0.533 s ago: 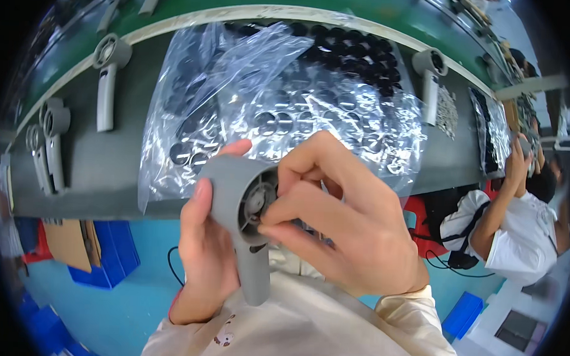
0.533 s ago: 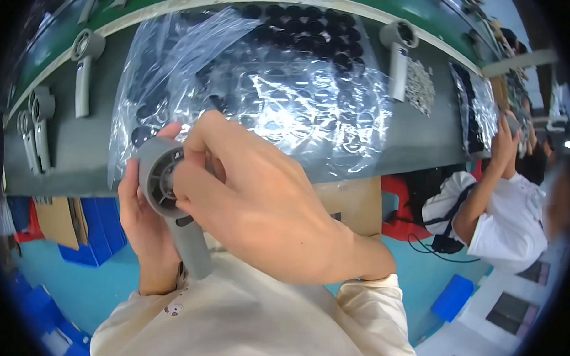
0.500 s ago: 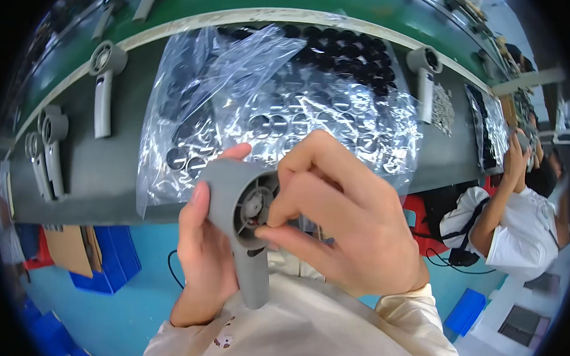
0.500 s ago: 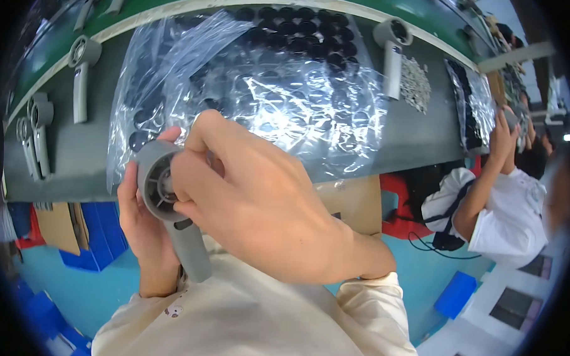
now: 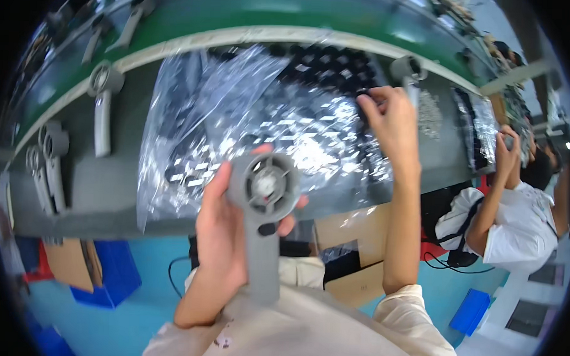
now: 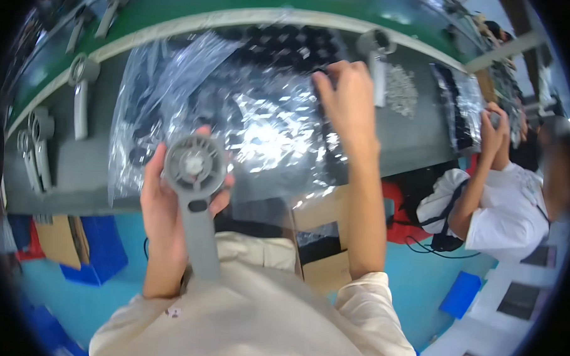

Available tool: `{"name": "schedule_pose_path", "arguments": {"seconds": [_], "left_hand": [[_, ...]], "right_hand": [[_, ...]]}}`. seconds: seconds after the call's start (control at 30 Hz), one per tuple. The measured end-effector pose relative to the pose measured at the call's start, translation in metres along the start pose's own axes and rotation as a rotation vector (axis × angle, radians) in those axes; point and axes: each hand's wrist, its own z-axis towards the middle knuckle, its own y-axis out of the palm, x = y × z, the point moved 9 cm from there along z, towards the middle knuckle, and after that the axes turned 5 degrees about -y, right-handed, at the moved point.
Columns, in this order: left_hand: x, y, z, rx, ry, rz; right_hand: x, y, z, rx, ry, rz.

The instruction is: Assembling plastic handheld fan components at a manual assembly station.

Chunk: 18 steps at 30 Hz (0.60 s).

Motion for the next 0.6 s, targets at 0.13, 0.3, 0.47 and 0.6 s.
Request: {"name": "schedule_pose_path", "arguments": {"seconds": [0.13,0.3,0.47,0.6], "left_hand": [[0.002,0.006,0.007,-0.098,-0.003,0.033],[0.003,0.006,0.012,-0.056,-0.010,0.057],[-0.003,-0.008,0.008,0.048,-0.036,0.007],[-0.001,-0.002,-0.002,0.081,-0.009,-0.009]], "right_hand": [[-0.002,0.000,0.004,-0.041,0.036,-0.028],[0.008,-0.003,0.005,-0.109,0.159,0.176],[0.008,-0.021,-0.004,-0.052,0.070,0.392],[-0.009,-0.073,-0.012,0.307,0.036,0.791]]}}
